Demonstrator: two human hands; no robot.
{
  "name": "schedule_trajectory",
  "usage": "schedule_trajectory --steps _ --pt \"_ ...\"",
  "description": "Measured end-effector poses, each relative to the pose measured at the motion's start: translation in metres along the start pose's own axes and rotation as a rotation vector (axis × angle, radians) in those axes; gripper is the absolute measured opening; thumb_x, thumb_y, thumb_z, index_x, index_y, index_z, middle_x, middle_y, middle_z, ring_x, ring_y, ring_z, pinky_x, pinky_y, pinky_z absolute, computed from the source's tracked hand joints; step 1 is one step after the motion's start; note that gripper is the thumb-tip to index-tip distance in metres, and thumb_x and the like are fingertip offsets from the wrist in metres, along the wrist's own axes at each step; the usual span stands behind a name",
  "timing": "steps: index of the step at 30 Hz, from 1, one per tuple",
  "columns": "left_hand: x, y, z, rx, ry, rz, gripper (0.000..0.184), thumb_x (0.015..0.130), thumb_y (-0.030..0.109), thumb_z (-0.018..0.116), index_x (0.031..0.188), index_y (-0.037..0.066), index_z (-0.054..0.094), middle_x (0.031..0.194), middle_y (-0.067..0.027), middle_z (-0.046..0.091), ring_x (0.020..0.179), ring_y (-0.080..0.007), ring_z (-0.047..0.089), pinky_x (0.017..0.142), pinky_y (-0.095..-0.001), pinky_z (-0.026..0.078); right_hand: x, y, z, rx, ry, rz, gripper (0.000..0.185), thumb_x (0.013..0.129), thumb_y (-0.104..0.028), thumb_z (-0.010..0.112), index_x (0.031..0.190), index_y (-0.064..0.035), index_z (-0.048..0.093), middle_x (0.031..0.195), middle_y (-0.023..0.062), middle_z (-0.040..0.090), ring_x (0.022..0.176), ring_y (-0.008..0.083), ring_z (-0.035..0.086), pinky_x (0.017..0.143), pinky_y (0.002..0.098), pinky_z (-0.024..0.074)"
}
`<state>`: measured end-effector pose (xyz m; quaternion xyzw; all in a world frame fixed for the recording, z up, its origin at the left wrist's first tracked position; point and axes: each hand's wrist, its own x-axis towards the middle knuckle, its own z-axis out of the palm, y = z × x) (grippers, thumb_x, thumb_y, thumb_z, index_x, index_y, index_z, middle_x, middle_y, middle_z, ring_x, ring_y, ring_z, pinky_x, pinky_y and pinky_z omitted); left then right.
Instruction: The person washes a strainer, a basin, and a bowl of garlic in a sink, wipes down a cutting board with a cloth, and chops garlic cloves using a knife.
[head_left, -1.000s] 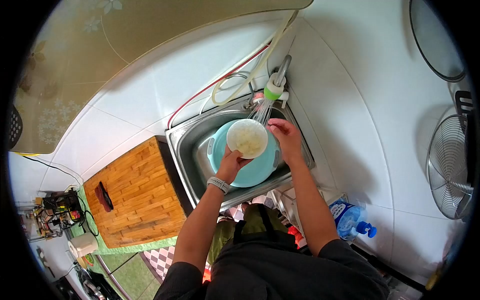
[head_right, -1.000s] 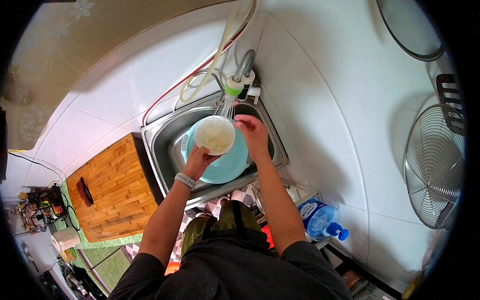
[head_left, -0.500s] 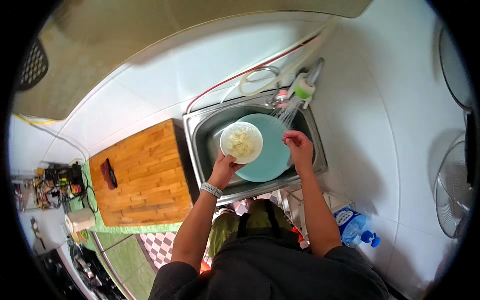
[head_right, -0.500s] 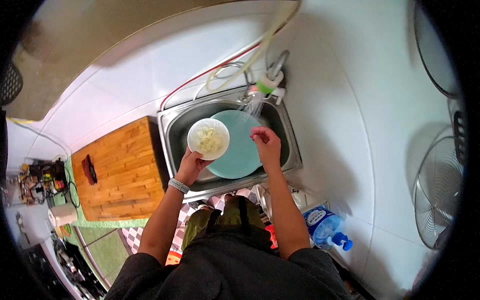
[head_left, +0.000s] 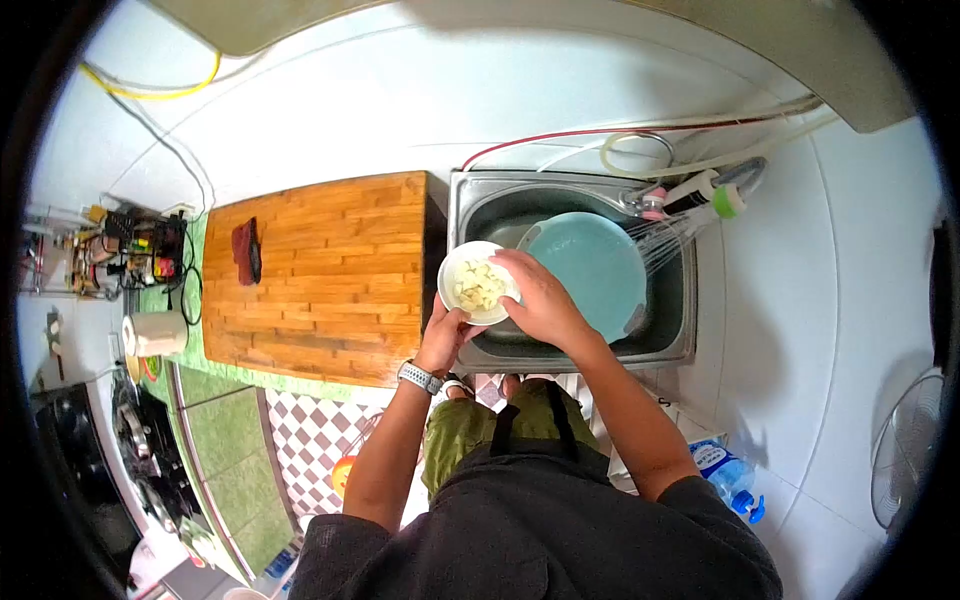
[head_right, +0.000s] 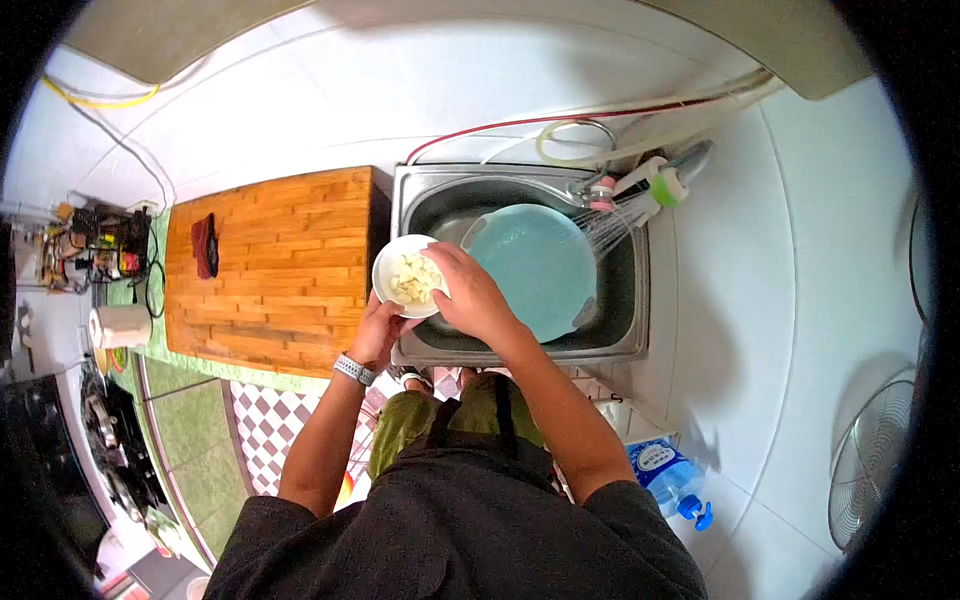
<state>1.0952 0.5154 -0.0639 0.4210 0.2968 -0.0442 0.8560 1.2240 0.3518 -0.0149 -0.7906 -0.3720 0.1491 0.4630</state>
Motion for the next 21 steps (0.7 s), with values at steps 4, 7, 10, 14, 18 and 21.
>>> schedule_trajectory --steps 4,7,10,14,18,21 --pt "-0.005 -0.011 -0.019 -0.046 0.022 0.004 0.059 0.094 0.004 0.041 0.15 0.015 0.025 0.141 -0.0132 0.049 0.124 -0.0263 0.057 0.1 -0.0419 0.053 0.012 0.0 0.027 -0.075 -0.061 -0.018 0.059 0.082 -0.002 0.067 0.138 -0.0053 0.048 0.139 0.0186 0.052 0.129 0.038 0.05 0.109 0.0435 0.0411" --pt "-0.01 -0.018 -0.022 -0.065 0.051 -0.012 0.058 0.095 0.004 0.041 0.149 0.014 0.025 0.141 -0.0132 0.049 0.124 -0.0262 0.057 0.1 -0.0418 0.053 0.01 0.002 0.039 -0.108 -0.074 0.015 0.058 0.082 -0.002 0.066 0.137 -0.0052 0.049 0.139 0.0191 0.052 0.129 0.0384 0.05 0.108 0.0432 0.0413" --pt "-0.011 -0.026 -0.023 -0.11 0.057 0.013 0.059 0.094 0.003 0.041 0.15 0.013 0.025 0.142 -0.0132 0.048 0.125 -0.0266 0.056 0.1 -0.0419 0.054 0.004 0.004 0.045 -0.13 -0.072 0.047 0.056 0.081 -0.001 0.066 0.135 -0.0044 0.05 0.138 0.0192 0.053 0.127 0.0381 0.051 0.107 0.0429 0.0434" --pt "-0.014 -0.031 -0.024 -0.103 0.091 -0.012 0.057 0.094 0.003 0.042 0.148 0.011 0.026 0.142 -0.014 0.047 0.125 -0.0271 0.056 0.099 -0.0419 0.055 -0.004 0.015 0.052 0.02 -0.016 0.128 0.051 0.081 -0.001 0.066 0.13 -0.003 0.054 0.131 0.0185 0.057 0.119 0.0373 0.057 0.104 0.0421 0.0461" --pt "-0.016 -0.029 -0.019 -0.104 0.106 -0.037 0.055 0.094 0.004 0.042 0.147 0.01 0.028 0.142 -0.0136 0.048 0.124 -0.0271 0.057 0.098 -0.0411 0.055 -0.01 0.022 0.045 0.119 0.0 0.246 0.046 0.082 0.001 0.066 0.127 -0.0033 0.057 0.125 0.0163 0.061 0.111 0.0332 0.063 0.097 0.0392 0.0511" --pt "-0.015 -0.025 -0.015 -0.08 0.095 -0.039 0.051 0.095 0.005 0.041 0.145 0.01 0.03 0.14 -0.0132 0.05 0.121 -0.0267 0.06 0.095 -0.0392 0.057 -0.019 0.036 0.043 0.165 0.067 0.283 0.042 0.083 0.004 0.065 0.125 -0.0022 0.059 0.121 0.0151 0.064 0.107 0.028 0.066 0.093 0.0362 0.054"
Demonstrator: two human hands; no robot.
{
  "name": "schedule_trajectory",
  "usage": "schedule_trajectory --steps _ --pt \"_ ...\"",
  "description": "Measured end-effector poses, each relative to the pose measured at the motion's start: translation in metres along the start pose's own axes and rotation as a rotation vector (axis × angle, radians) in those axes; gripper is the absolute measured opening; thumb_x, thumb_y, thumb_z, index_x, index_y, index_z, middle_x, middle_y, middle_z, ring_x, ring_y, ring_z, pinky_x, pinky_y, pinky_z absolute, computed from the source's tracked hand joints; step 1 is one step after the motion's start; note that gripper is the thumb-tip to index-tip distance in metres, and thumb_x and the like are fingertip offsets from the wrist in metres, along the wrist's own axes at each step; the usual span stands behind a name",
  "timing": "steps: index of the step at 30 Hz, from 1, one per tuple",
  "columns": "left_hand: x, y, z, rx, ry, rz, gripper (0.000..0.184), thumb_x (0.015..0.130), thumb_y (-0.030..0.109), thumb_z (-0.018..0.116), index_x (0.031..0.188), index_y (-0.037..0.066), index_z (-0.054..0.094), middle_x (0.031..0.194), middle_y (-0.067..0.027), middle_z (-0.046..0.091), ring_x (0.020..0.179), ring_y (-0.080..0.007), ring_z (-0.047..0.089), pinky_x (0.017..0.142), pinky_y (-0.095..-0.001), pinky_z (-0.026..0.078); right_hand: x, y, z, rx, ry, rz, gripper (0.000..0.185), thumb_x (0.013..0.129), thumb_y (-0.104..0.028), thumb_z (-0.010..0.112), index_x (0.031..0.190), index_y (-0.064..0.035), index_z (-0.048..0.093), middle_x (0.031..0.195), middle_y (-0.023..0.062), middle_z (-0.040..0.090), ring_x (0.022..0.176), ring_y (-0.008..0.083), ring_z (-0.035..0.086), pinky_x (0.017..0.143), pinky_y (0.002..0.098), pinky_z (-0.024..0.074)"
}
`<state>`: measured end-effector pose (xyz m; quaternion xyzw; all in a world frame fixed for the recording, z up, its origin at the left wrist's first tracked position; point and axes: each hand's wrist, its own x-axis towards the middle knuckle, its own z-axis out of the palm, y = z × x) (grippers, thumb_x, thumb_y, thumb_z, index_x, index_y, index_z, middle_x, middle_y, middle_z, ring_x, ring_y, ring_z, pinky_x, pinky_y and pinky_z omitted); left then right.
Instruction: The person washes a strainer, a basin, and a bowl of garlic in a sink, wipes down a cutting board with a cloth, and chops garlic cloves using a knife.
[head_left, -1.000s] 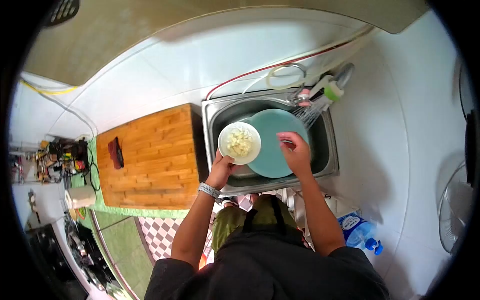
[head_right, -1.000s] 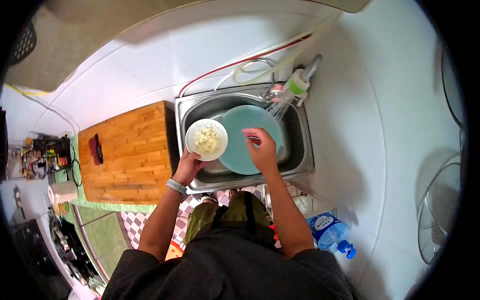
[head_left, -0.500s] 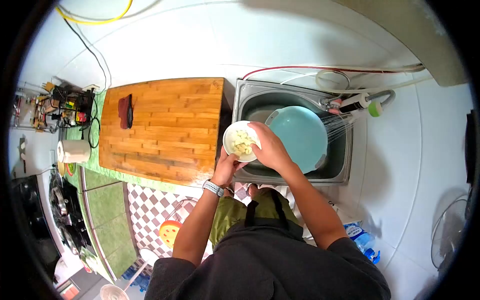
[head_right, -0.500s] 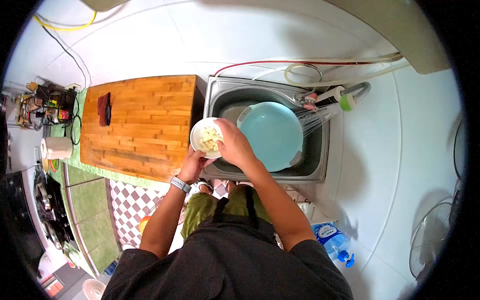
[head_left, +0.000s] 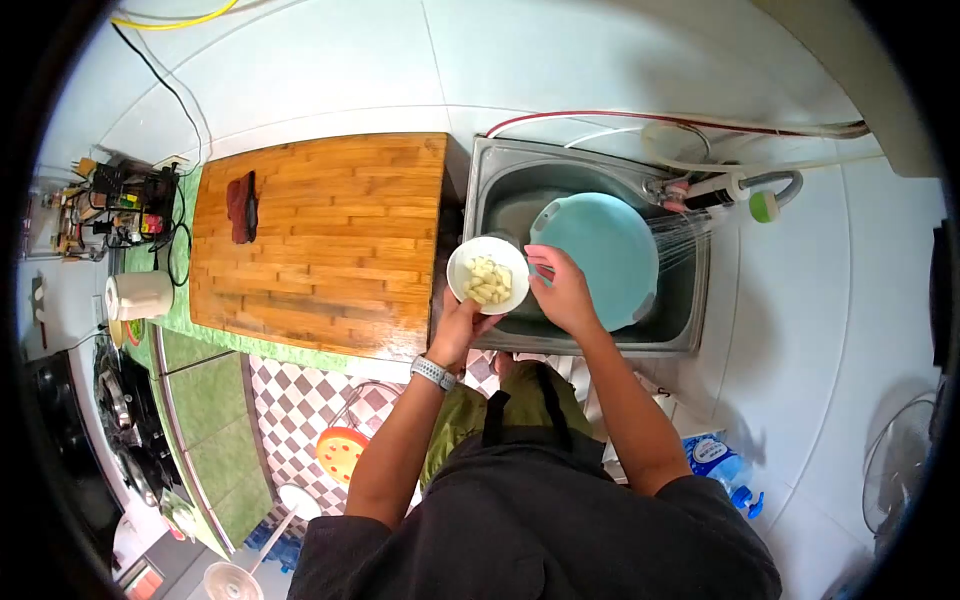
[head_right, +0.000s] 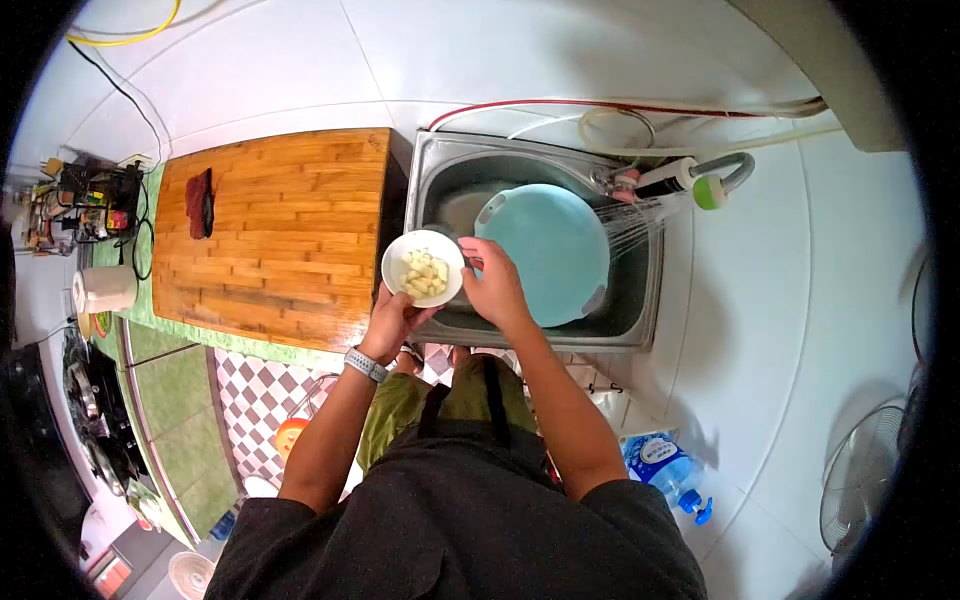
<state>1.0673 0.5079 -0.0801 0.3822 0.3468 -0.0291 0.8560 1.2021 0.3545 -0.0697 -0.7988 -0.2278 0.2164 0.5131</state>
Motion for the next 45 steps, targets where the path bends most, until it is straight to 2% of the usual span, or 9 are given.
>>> schedule_trajectory --steps 4,11,21,23,29,32,34,35,45 --pt "0.003 0.001 0.003 0.037 -0.002 0.0 0.054 0.094 0.004 0.038 0.146 0.008 0.026 0.14 -0.0169 0.05 0.122 -0.0312 0.06 0.097 -0.0411 0.058 -0.009 0.017 -0.013 0.176 0.054 0.042 0.039 0.087 0.007 0.059 0.125 -0.0015 0.059 0.12 0.0142 0.066 0.111 0.023 0.066 0.097 0.0338 0.0536" --pt "0.007 0.005 0.011 0.006 0.016 -0.006 0.051 0.092 0.005 0.04 0.141 0.004 0.028 0.138 -0.0199 0.05 0.119 -0.0365 0.061 0.096 -0.0439 0.059 -0.026 0.047 -0.033 0.286 0.082 0.181 0.031 0.088 0.008 0.059 0.119 0.0018 0.061 0.113 0.0107 0.068 0.106 0.0193 0.067 0.092 0.0312 0.0541" --pt "0.009 0.017 0.018 0.068 0.009 -0.047 0.047 0.093 0.005 0.041 0.137 -0.004 0.03 0.135 -0.0234 0.052 0.116 -0.0369 0.063 0.093 -0.0417 0.061 -0.033 0.056 -0.039 0.304 0.065 0.215 0.028 0.089 0.007 0.057 0.117 0.0007 0.063 0.111 0.0108 0.069 0.102 0.019 0.068 0.089 0.0307 0.0548" --pt "0.008 0.018 0.016 0.074 0.017 -0.06 0.041 0.094 0.004 0.041 0.134 -0.002 0.033 0.133 -0.0207 0.053 0.115 -0.0329 0.064 0.091 -0.0399 0.062 -0.031 0.052 -0.038 0.291 0.066 0.204 0.028 0.089 0.006 0.057 0.117 0.0 0.063 0.111 0.0111 0.069 0.102 0.0192 0.069 0.089 0.0308 0.0549" --pt "0.002 0.026 0.021 0.118 -0.031 -0.029 0.045 0.094 0.002 0.038 0.138 -0.004 0.033 0.136 -0.0215 0.052 0.114 -0.0353 0.063 0.091 -0.0401 0.062 -0.01 0.022 -0.031 0.145 0.024 0.046 0.038 0.087 0.008 0.057 0.122 -0.0033 0.064 0.116 0.0107 0.066 0.102 0.0194 0.068 0.09 0.0315 0.0548" --pt "0.003 0.029 0.018 0.155 -0.025 -0.084 0.047 0.095 0.002 0.037 0.141 -0.003 0.031 0.137 -0.0212 0.051 0.115 -0.0352 0.063 0.091 -0.0401 0.062 0.01 0.008 -0.016 0.152 -0.079 -0.097 0.044 0.083 0.009 0.058 0.125 -0.0042 0.063 0.119 0.0141 0.065 0.106 0.0269 0.066 0.094 0.036 0.0531" --pt "0.003 0.03 0.019 0.16 0.001 -0.092 0.049 0.095 0.001 0.037 0.143 -0.001 0.03 0.136 -0.0212 0.051 0.117 -0.0351 0.062 0.092 -0.0402 0.061 0.022 0.005 -0.004 -0.1 -0.111 -0.282 0.048 0.08 0.009 0.059 0.126 -0.004 0.061 0.122 0.017 0.062 0.114 0.0347 0.061 0.1 0.0415 0.0485" --pt "0.003 0.032 0.019 0.164 -0.017 -0.091 0.048 0.095 0.002 0.037 0.143 -0.001 0.03 0.136 -0.021 0.051 0.117 -0.0351 0.061 0.092 -0.0403 0.061 0.028 0.003 0.0 -0.112 -0.163 -0.247 0.049 0.078 0.008 0.059 0.127 -0.0038 0.06 0.124 0.0183 0.06 0.12 0.0383 0.055 0.104 0.0446 0.0442" --pt "0.0 0.06 0.029 0.269 -0.014 -0.068 0.042 0.098 0.005 0.04 0.14 0.001 0.034 0.134 -0.0179 0.053 0.114 -0.0326 0.063 0.096 -0.0414 0.059 0.051 0.017 0.027 -0.027 -0.191 -0.427 0.053 0.077 0.009 0.056 0.128 -0.0042 0.059 0.129 0.0188 0.058 0.121 0.0393 0.055 0.104 0.0444 0.0449"
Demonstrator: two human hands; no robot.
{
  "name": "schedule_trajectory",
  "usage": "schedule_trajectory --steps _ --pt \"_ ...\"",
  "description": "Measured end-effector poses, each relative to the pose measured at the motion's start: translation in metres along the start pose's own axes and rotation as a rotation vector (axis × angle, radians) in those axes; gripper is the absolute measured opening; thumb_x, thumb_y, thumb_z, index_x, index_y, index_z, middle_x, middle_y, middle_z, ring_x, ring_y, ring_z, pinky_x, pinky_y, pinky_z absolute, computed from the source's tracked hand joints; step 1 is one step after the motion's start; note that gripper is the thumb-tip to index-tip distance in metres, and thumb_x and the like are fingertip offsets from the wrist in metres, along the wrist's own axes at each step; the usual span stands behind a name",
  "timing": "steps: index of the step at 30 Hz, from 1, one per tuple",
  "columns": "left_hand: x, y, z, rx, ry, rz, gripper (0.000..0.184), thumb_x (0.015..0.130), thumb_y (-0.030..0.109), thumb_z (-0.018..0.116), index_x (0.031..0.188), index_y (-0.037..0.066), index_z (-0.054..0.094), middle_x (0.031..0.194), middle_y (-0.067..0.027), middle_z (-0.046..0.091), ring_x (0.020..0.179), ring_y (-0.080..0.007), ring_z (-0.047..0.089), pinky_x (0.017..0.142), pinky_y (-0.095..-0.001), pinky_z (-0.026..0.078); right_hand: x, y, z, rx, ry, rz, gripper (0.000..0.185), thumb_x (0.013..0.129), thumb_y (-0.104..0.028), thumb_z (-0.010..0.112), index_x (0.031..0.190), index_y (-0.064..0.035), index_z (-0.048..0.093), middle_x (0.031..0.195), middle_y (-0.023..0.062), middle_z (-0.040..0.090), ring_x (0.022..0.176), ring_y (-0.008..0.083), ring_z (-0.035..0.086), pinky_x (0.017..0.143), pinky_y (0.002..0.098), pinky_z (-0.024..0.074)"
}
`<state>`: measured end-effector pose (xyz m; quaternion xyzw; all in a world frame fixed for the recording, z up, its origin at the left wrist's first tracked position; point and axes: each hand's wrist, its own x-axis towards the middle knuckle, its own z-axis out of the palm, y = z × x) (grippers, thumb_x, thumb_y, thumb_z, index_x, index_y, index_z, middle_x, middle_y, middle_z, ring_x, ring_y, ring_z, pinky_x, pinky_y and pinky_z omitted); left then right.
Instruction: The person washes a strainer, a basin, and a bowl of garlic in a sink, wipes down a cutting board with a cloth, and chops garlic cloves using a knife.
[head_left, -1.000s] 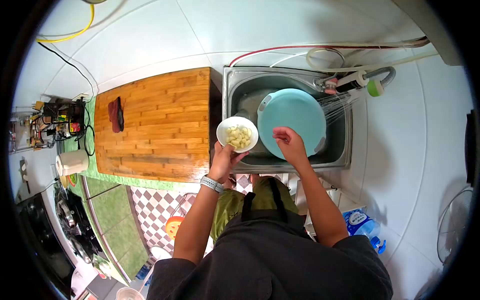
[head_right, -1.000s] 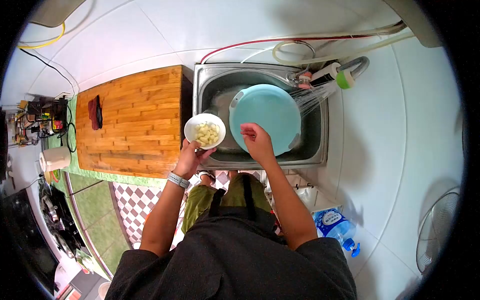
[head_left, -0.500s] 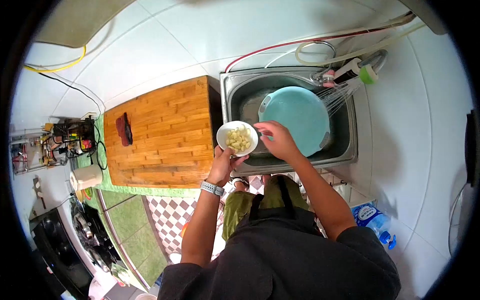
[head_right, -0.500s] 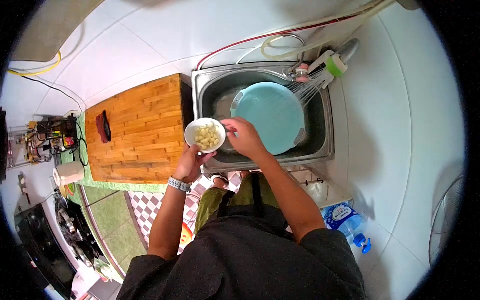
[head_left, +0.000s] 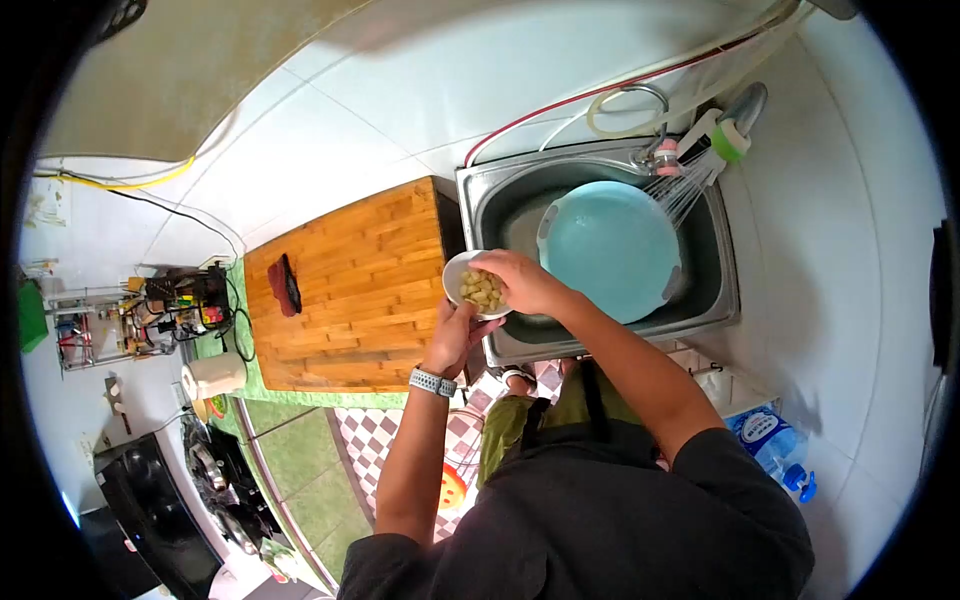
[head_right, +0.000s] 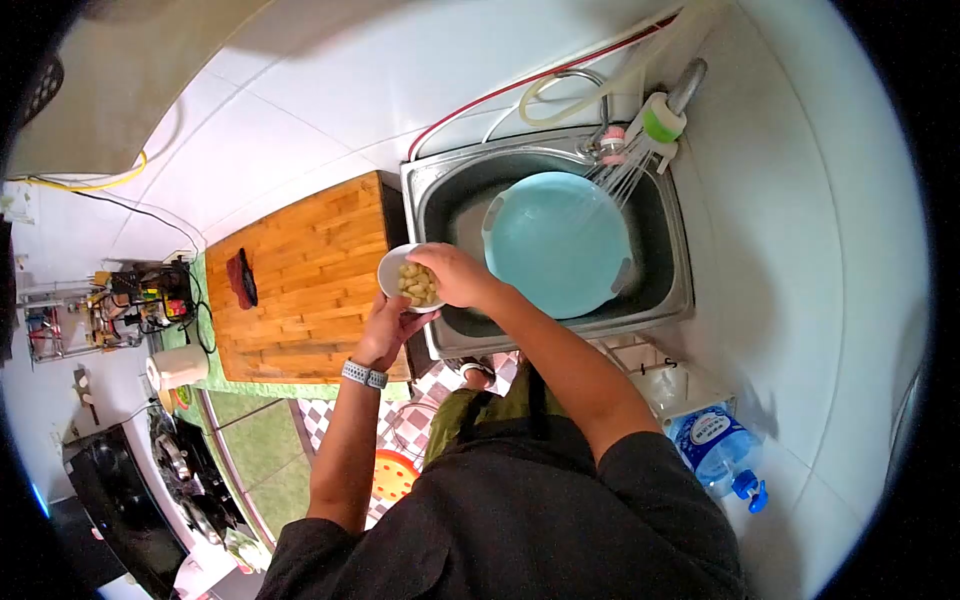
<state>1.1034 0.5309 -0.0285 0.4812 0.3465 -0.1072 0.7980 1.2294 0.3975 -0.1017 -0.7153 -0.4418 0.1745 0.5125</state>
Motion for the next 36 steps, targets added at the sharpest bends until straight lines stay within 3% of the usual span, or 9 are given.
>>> schedule_trajectory --steps 9,16,23,32,34,36 --pt "0.005 0.03 0.003 0.163 0.039 -0.044 0.034 0.1 0.011 0.043 0.132 0.0 0.042 0.129 -0.0156 0.056 0.109 -0.0287 0.065 0.094 -0.0408 0.06 0.011 -0.003 0.011 0.016 -0.038 0.124 0.049 0.085 0.004 0.055 0.134 -0.0043 0.057 0.145 0.0161 0.047 0.133 0.0349 0.047 0.11 0.0424 0.0415" --pt "0.026 0.039 0.004 0.259 0.075 -0.129 0.027 0.099 0.016 0.047 0.113 -0.005 0.056 0.105 -0.0143 0.066 0.09 -0.0243 0.069 0.081 -0.0396 0.064 0.014 0.015 0.019 0.161 -0.149 0.212 0.047 0.091 -0.011 0.065 0.138 -0.0052 0.056 0.145 0.0161 0.047 0.133 0.0339 0.048 0.112 0.0416 0.0402" --pt "0.035 0.027 0.006 0.278 0.064 -0.171 0.034 0.097 0.02 0.05 0.117 -0.007 0.056 0.103 -0.0164 0.066 0.09 -0.0263 0.07 0.079 -0.0394 0.065 0.0 0.034 0.032 0.25 -0.154 0.279 0.048 0.094 -0.019 0.067 0.138 -0.0068 0.057 0.145 0.0183 0.048 0.133 0.034 0.048 0.113 0.0411 0.0384" --pt "0.032 0.014 -0.001 0.215 0.077 -0.183 0.036 0.097 0.019 0.05 0.121 -0.008 0.053 0.11 -0.0193 0.065 0.094 -0.0305 0.07 0.082 -0.042 0.064 -0.009 0.032 0.035 0.176 -0.14 0.234 0.048 0.088 -0.009 0.066 0.136 -0.0074 0.059 0.141 0.018 0.05 0.131 0.0353 0.049 0.112 0.041 0.0397" --pt "0.033 0.011 -0.002 0.171 -0.029 -0.162 0.031 0.097 0.013 0.046 0.12 -0.007 0.046 0.113 -0.0216 0.062 0.1 -0.0336 0.068 0.093 -0.048 0.06 -0.009 0.027 0.029 0.142 -0.143 0.248 0.048 0.087 -0.007 0.065 0.135 -0.0075 0.059 0.14 0.0175 0.051 0.131 0.0355 0.049 0.111 0.0414 0.04" --pt "0.031 0.006 0.004 0.144 -0.013 -0.117 0.032 0.096 0.011 0.045 0.123 -0.006 0.044 0.118 -0.0222 0.06 0.104 -0.0333 0.067 0.094 -0.0482 0.06 -0.011 0.024 0.02 0.06 -0.069 0.18 0.049 0.083 -0.001 0.062 0.132 -0.007 0.06 0.14 0.0161 0.052 0.13 0.0359 0.049 0.111 0.0421 0.0408"
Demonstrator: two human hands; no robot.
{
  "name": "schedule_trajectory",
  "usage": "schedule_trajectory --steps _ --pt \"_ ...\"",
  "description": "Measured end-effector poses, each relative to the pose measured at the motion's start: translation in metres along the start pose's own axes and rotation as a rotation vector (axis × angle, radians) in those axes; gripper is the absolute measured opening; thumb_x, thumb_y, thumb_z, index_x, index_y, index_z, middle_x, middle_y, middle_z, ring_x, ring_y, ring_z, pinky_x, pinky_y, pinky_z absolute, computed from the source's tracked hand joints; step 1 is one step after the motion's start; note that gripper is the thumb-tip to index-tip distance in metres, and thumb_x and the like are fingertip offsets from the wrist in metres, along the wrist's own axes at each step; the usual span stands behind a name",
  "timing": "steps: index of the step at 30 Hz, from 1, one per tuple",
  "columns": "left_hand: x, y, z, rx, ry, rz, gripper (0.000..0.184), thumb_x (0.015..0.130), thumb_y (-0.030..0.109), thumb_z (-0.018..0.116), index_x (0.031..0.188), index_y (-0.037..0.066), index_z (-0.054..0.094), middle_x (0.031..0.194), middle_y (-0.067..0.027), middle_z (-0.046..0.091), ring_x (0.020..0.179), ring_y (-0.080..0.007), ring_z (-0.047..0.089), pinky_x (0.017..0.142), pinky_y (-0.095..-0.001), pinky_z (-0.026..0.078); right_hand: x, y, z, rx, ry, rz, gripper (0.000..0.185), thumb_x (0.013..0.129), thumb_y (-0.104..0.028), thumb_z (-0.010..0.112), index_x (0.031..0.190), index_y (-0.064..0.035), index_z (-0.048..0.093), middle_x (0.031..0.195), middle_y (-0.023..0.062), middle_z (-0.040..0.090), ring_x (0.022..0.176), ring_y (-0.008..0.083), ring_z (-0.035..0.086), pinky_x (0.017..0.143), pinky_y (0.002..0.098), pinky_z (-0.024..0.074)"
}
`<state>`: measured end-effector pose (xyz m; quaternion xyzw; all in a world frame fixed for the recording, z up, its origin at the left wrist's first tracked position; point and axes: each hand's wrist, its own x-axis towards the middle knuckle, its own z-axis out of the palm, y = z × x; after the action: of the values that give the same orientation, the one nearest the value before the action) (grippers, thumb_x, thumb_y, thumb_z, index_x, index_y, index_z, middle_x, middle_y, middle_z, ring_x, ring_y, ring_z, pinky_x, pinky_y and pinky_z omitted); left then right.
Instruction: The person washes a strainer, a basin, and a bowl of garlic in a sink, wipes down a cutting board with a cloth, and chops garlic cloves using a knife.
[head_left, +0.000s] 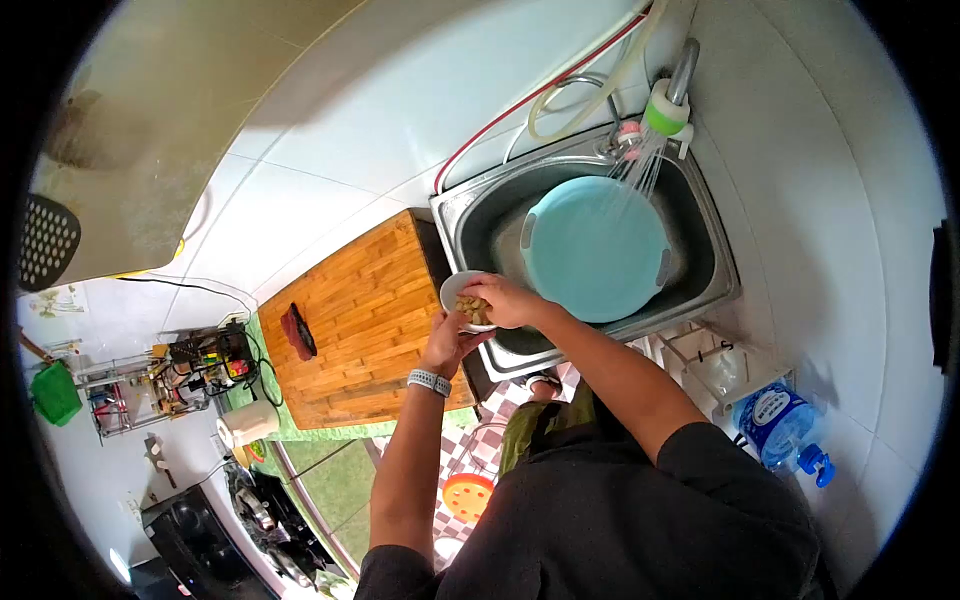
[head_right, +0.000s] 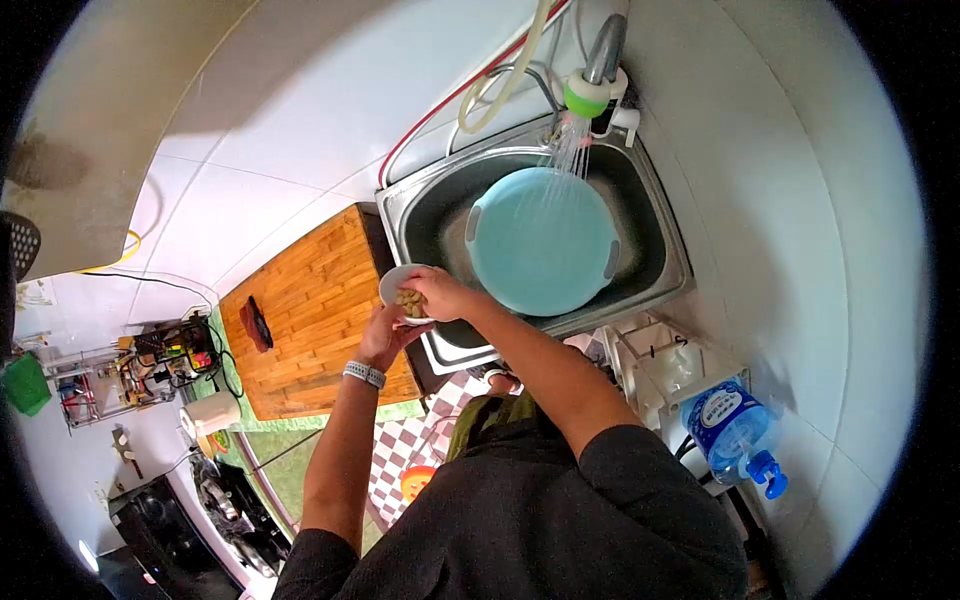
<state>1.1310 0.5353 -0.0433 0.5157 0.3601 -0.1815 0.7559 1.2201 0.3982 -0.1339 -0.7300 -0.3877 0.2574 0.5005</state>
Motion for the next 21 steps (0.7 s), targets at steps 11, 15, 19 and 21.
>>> schedule_trajectory --steps 11,15,19,21 --pt "0.018 -0.037 0.019 -0.342 -0.1 0.176 0.064 0.086 -0.001 0.048 0.147 0.012 0.034 0.141 -0.0119 0.051 0.123 -0.0286 0.059 0.1 -0.0405 0.055 -0.028 -0.048 -0.074 0.138 0.322 -0.131 0.058 0.079 0.017 0.047 0.13 -0.0068 0.061 0.131 0.0144 0.063 0.126 0.0295 0.058 0.107 0.037 0.0451" --pt "0.035 -0.032 0.039 -0.332 -0.146 0.169 0.064 0.087 -0.002 0.049 0.147 0.013 0.032 0.139 -0.0145 0.052 0.119 -0.0299 0.062 0.094 -0.0406 0.058 -0.05 -0.024 -0.096 0.59 0.503 -0.048 0.047 0.082 0.015 0.046 0.122 -0.0015 0.064 0.123 0.0117 0.067 0.113 0.0223 0.065 0.1 0.0334 0.0496" --pt "0.057 -0.023 0.081 -0.315 -0.236 0.179 0.065 0.088 -0.003 0.046 0.148 0.014 0.028 0.141 -0.0169 0.05 0.125 -0.0335 0.058 0.105 -0.0473 0.051 -0.092 -0.007 -0.13 0.707 0.919 0.074 0.039 0.08 0.014 0.048 0.11 -0.0001 0.067 0.108 0.0073 0.069 0.093 0.0142 0.064 0.086 0.0288 0.0513" --pt "0.064 -0.012 0.111 -0.299 -0.278 0.116 0.066 0.087 -0.006 0.043 0.149 0.01 0.028 0.142 -0.0183 0.048 0.127 -0.0372 0.056 0.109 -0.0478 0.048 -0.11 -0.001 -0.144 0.694 1.058 0.082 0.038 0.079 0.014 0.048 0.107 -0.0012 0.067 0.102 0.0056 0.069 0.087 0.013 0.063 0.081 0.0284 0.0511"
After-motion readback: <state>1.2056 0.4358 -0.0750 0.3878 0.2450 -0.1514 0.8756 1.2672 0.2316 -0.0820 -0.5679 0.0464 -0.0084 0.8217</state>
